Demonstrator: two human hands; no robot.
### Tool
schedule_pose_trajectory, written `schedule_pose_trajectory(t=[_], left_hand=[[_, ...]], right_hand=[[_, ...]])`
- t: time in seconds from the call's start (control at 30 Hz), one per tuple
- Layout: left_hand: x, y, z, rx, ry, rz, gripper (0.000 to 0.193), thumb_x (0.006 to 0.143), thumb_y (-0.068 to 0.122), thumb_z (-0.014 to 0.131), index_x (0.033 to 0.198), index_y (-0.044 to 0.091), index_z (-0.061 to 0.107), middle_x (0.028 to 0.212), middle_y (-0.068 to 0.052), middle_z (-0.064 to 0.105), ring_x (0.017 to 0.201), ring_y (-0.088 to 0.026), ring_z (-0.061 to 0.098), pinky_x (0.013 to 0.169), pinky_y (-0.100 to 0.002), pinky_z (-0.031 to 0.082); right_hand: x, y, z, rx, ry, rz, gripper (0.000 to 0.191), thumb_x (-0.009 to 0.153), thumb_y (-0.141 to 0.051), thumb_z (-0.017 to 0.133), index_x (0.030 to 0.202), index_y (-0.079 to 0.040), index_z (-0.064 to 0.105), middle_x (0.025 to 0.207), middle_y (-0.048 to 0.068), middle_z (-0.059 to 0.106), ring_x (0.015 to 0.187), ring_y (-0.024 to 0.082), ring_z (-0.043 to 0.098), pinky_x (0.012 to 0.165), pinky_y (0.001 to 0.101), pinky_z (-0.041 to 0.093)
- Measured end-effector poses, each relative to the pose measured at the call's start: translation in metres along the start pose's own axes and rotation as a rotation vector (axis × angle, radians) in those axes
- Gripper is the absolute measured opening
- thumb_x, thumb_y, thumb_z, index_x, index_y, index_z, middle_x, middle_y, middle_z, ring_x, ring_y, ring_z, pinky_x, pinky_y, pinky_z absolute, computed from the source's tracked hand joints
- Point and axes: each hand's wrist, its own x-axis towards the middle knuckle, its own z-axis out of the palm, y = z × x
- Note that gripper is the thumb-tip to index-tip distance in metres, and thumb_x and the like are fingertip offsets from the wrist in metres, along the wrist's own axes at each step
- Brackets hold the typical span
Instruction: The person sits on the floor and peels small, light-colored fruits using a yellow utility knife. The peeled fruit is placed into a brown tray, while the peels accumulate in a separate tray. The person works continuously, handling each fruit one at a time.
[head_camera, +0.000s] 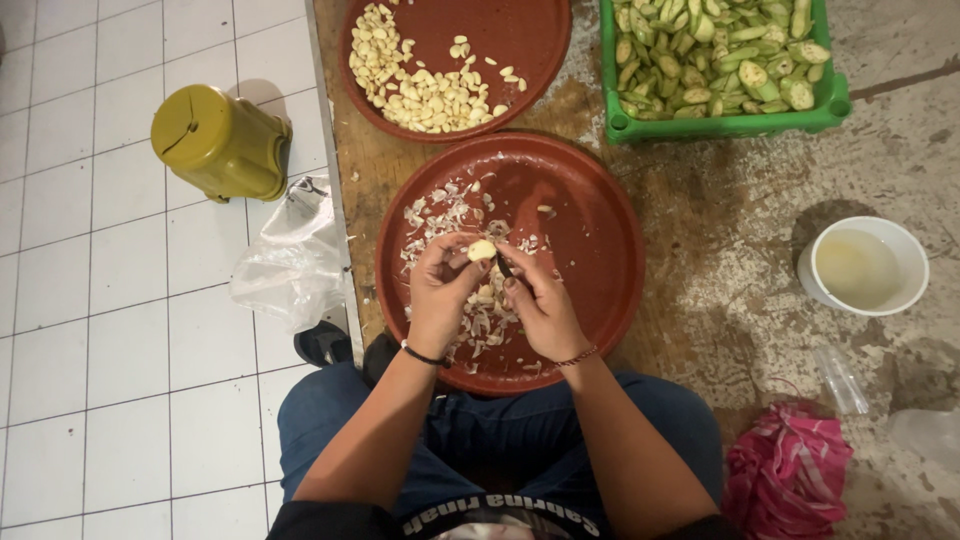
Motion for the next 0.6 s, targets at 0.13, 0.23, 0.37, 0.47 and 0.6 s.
schedule_pose_trajectory(t=[0.13, 0.23, 0.37, 0.47, 0.6], left_hand=[[0.000, 0.004, 0.002, 0.025, -0.013, 0.011, 0.031, 0.094, -0.014, 0.065, 0.123, -0.001, 0.062, 0.121, -0.009, 0.069, 0.113, -0.017, 0.068, 0.098, -0.031, 0.058], [-0.001, 0.006, 0.002, 0.041, -0.005, -0.026, 0.030, 0.096, -0.011, 0.064, 0.124, -0.002, 0.062, 0.119, -0.011, 0.070, 0.111, -0.018, 0.069, 0.098, -0.034, 0.060], [0.001, 0.004, -0.002, -0.108, 0.034, -0.125, 0.030, 0.097, -0.002, 0.057, 0.127, 0.001, 0.060, 0.120, -0.010, 0.070, 0.106, -0.020, 0.071, 0.096, -0.036, 0.061], [0.004, -0.003, -0.009, -0.249, 0.043, -0.178, 0.029, 0.101, 0.001, 0.058, 0.130, 0.000, 0.061, 0.118, -0.012, 0.070, 0.103, -0.022, 0.071, 0.092, -0.038, 0.060], [0.007, -0.018, -0.018, -0.345, 0.041, -0.217, 0.024, 0.104, 0.003, 0.061, 0.128, 0.000, 0.059, 0.115, -0.012, 0.070, 0.102, -0.023, 0.072, 0.091, -0.038, 0.060]], right_hand=[[0.001, 0.004, -0.001, 0.020, 0.040, 0.061, 0.047, 0.106, -0.003, 0.051, 0.152, -0.013, 0.050, 0.087, -0.002, 0.058, 0.072, 0.006, 0.054, 0.065, 0.0224, 0.048], [0.001, 0.008, -0.002, -0.042, 0.084, 0.109, 0.050, 0.104, -0.002, 0.051, 0.152, -0.014, 0.048, 0.084, -0.002, 0.060, 0.070, 0.005, 0.055, 0.063, 0.0216, 0.048], [0.003, 0.018, -0.004, 0.054, 0.088, 0.086, 0.051, 0.104, -0.001, 0.048, 0.154, -0.011, 0.046, 0.085, -0.002, 0.057, 0.073, 0.004, 0.054, 0.065, 0.0208, 0.048], [0.004, 0.028, -0.005, 0.053, 0.085, 0.115, 0.050, 0.104, -0.002, 0.049, 0.154, -0.010, 0.048, 0.085, 0.001, 0.059, 0.072, 0.006, 0.054, 0.065, 0.0220, 0.046], [0.004, 0.035, -0.006, 0.139, 0.038, 0.041, 0.047, 0.105, 0.002, 0.051, 0.151, -0.007, 0.045, 0.089, 0.001, 0.060, 0.078, 0.007, 0.057, 0.071, 0.0230, 0.050]])
